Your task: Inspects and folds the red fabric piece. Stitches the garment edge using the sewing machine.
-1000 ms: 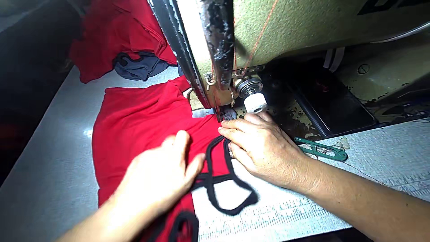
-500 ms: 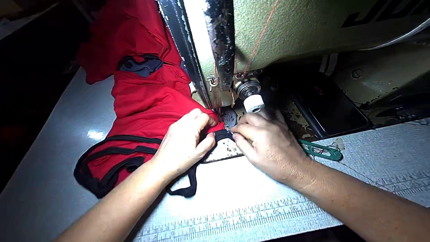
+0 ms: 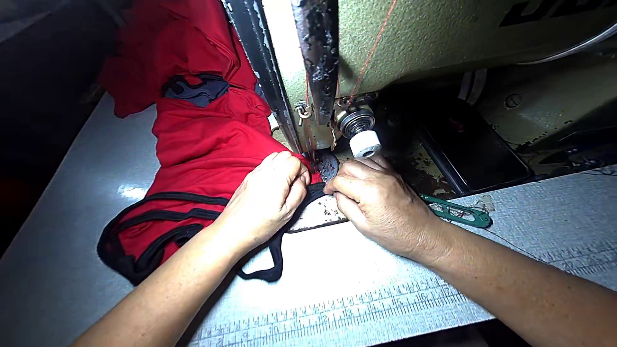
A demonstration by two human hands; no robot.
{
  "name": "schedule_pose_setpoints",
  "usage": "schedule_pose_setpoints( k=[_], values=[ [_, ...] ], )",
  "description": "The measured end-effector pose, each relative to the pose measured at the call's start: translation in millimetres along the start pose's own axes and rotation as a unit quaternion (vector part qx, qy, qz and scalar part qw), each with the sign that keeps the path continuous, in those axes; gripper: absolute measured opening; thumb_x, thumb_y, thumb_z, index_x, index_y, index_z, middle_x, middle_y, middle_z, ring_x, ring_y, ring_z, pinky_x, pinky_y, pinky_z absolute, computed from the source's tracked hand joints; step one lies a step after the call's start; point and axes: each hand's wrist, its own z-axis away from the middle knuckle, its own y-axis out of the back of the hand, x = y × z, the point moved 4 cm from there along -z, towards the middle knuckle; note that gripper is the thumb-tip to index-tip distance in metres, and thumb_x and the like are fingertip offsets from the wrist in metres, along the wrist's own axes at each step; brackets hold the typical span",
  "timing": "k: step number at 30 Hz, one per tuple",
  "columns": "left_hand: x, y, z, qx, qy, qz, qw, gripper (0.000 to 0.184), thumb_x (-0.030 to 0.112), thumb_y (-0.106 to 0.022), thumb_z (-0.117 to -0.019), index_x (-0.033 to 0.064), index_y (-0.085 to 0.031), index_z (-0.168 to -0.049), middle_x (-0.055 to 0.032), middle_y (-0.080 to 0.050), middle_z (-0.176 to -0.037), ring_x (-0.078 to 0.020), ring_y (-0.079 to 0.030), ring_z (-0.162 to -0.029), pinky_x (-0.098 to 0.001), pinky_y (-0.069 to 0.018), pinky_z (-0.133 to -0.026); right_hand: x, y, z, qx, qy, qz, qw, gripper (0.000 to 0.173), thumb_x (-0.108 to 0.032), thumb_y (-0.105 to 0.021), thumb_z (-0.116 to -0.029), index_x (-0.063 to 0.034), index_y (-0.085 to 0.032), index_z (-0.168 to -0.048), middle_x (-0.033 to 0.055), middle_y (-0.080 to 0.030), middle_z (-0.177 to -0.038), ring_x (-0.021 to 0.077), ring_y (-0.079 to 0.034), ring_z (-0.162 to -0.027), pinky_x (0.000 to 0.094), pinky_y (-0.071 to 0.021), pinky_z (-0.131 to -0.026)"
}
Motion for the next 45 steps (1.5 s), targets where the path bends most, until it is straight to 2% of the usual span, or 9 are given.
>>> schedule_pose_setpoints(
  k=[3,7,12,17,24,27,33,39,45],
  values=[
    [-0.1,2.0,1.8,-0.024,-0.022,-0.023,0.999,0.026,0.028,-0.054,-0.0882,0.0118,-0.068,-0.103,0.0001,-0.061,-0.097,-0.0123,-0.060,-0.096,-0.0291,-0.0499,-0.081,-0.1,3.5,0.7,0.016,0.019,-0.034,0.999,0.018,-0.008,-0.057,-0.0876,-0.0108,-0.075,-0.084,0.0012,-0.062,-0.077,0.0169,-0.061,-0.082,0.0362,-0.0439,-0.079],
    [5.6,0.0,-0.7,-0.007,-0.063,-0.077,0.995,0.024,0.023,-0.052,-0.0948,0.0077,-0.070,-0.097,-0.0064,-0.064,-0.095,-0.0216,-0.064,-0.096,-0.0349,-0.0525,-0.079,0.5,4.8,1.1,0.027,0.039,-0.077,0.996,0.019,-0.008,-0.055,-0.0864,-0.0121,-0.070,-0.075,-0.0029,-0.057,-0.068,0.0109,-0.056,-0.071,0.0301,-0.0413,-0.070],
    [-4.2,0.1,-2.6,0.029,0.073,0.073,0.994,0.017,0.023,-0.056,-0.0968,0.0156,-0.069,-0.089,0.0067,-0.062,-0.088,-0.0005,-0.059,-0.085,-0.0202,-0.0469,-0.074,2.7,-0.2,0.9,-0.030,-0.020,-0.012,0.999,0.038,-0.012,-0.051,-0.0913,-0.0175,-0.080,-0.115,0.0011,-0.071,-0.084,0.0161,-0.064,-0.082,0.0385,-0.0436,-0.078],
    [-8.7,4.8,-5.4,0.027,0.178,0.189,0.965,0.013,0.017,-0.063,-0.0975,0.0170,-0.070,-0.087,0.0092,-0.065,-0.081,0.0016,-0.059,-0.073,-0.0187,-0.0462,-0.065,2.6,-2.1,0.8,-0.050,-0.006,0.006,0.999,0.036,-0.016,-0.051,-0.0934,-0.0204,-0.081,-0.113,-0.0015,-0.064,-0.077,0.0158,-0.059,-0.079,0.0375,-0.0407,-0.078],
    [2.0,-0.2,2.6,0.072,0.029,0.047,0.996,0.013,0.019,-0.065,-0.0919,0.0120,-0.076,-0.091,0.0048,-0.063,-0.085,0.0000,-0.060,-0.084,-0.0143,-0.0475,-0.076,1.4,-3.2,0.7,-0.055,0.008,0.009,0.998,0.034,-0.017,-0.052,-0.0937,-0.0192,-0.081,-0.112,-0.0010,-0.065,-0.079,0.0165,-0.059,-0.079,0.0376,-0.0403,-0.078],
    [3.7,-2.6,2.7,0.083,0.057,0.110,0.989,0.013,0.018,-0.066,-0.0929,0.0140,-0.077,-0.088,0.0068,-0.066,-0.087,-0.0009,-0.061,-0.090,-0.0167,-0.0475,-0.081,1.4,-3.5,1.2,-0.054,0.012,0.009,0.998,0.035,-0.015,-0.052,-0.0929,-0.0186,-0.080,-0.113,-0.0004,-0.068,-0.082,0.0173,-0.062,-0.082,0.0391,-0.0418,-0.080],
    [-0.3,-2.4,1.6,0.048,0.157,0.231,0.959,0.014,0.014,-0.068,-0.0932,0.0161,-0.076,-0.082,0.0079,-0.066,-0.083,-0.0020,-0.063,-0.080,-0.0181,-0.0499,-0.070,-0.2,-3.2,0.8,-0.059,0.020,0.010,0.998,0.033,-0.015,-0.053,-0.0929,-0.0173,-0.080,-0.112,-0.0006,-0.067,-0.079,0.0169,-0.061,-0.078,0.0387,-0.0404,-0.077],
    [5.5,-6.0,6.7,0.075,0.012,0.076,0.994,0.020,0.018,-0.061,-0.0946,0.0108,-0.079,-0.098,0.0049,-0.069,-0.089,-0.0001,-0.063,-0.092,-0.0153,-0.0489,-0.084,-1.0,-4.1,1.1,-0.055,0.025,0.010,0.998,0.032,-0.015,-0.053,-0.0928,-0.0164,-0.080,-0.110,-0.0001,-0.070,-0.082,0.0173,-0.062,-0.079,0.0394,-0.0396,-0.077],
    [6.8,-6.5,5.2,0.067,0.008,0.069,0.995,0.022,0.016,-0.059,-0.0930,0.0102,-0.079,-0.098,0.0046,-0.067,-0.087,0.0003,-0.062,-0.088,-0.0137,-0.0484,-0.080,-1.0,-4.0,0.8,-0.058,0.023,0.010,0.998,0.031,-0.016,-0.054,-0.0937,-0.0159,-0.080,-0.110,-0.0001,-0.072,-0.084,0.0169,-0.064,-0.081,0.0394,-0.0417,-0.078]
  ],
)
